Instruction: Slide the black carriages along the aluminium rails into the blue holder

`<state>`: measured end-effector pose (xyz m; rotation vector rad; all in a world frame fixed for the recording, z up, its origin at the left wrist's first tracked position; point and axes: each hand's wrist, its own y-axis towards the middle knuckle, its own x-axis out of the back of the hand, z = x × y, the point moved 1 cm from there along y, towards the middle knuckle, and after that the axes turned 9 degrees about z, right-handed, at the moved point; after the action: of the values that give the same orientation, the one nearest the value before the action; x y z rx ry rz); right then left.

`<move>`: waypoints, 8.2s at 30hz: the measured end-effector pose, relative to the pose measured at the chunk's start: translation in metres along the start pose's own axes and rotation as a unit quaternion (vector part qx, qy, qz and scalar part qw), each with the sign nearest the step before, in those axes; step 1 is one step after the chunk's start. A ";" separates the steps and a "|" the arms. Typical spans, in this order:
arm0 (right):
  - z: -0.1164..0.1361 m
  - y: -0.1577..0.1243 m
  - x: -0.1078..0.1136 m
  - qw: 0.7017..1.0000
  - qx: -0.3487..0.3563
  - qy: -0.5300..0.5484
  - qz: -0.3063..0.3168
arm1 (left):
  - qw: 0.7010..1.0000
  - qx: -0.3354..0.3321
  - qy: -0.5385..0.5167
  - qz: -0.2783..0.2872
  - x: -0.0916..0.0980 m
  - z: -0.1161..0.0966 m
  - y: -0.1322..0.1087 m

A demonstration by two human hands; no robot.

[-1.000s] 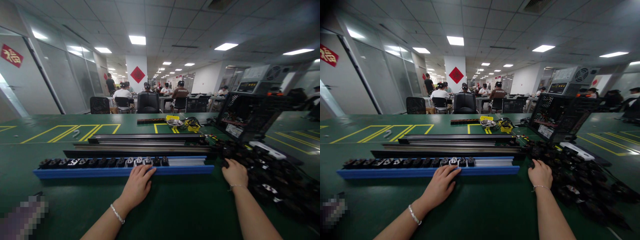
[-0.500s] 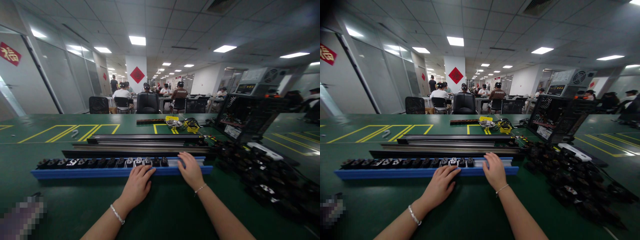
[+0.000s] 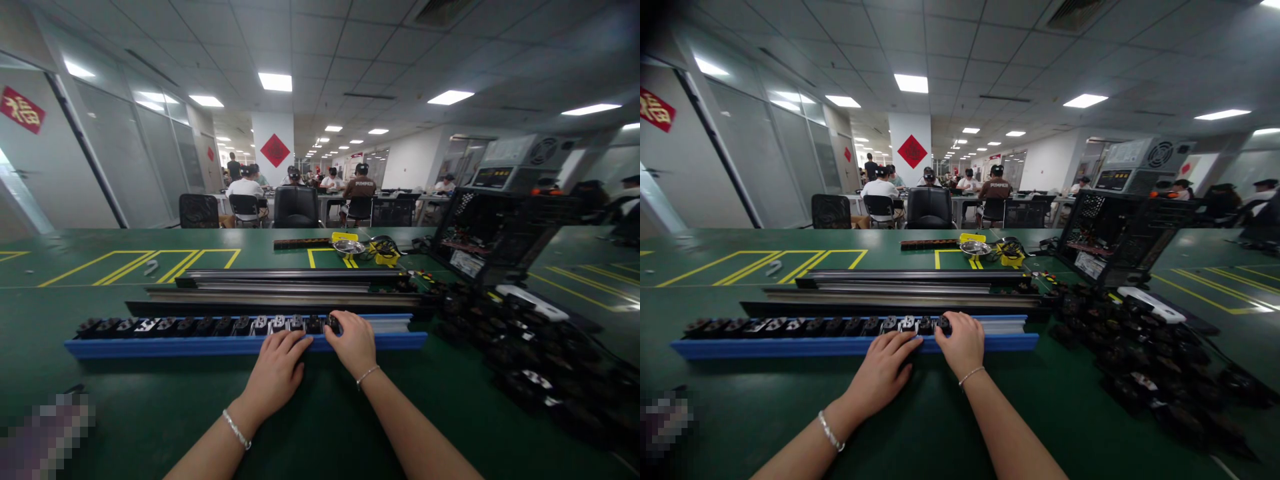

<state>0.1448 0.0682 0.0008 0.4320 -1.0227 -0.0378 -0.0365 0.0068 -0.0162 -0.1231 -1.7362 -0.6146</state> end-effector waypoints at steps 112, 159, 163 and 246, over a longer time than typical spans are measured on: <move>-0.012 0.003 0.012 0.995 -0.058 -0.064 -0.040 | 1.000 -0.001 -0.001 0.015 0.004 0.000 0.000; -0.021 0.010 0.011 0.996 -0.069 -0.063 -0.012 | 1.000 -0.006 0.004 0.009 0.002 0.002 -0.001; -0.021 0.009 0.011 0.996 -0.072 -0.057 -0.010 | 1.000 -0.005 0.002 0.009 0.002 0.002 -0.001; -0.058 0.002 0.027 0.982 -0.145 -0.109 -0.048 | 1.000 0.015 -0.010 0.008 0.004 -0.003 0.001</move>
<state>0.2065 0.0830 -0.0023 0.2129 -1.1911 -0.3219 -0.0344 0.0049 -0.0113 -0.1221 -1.7606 -0.5766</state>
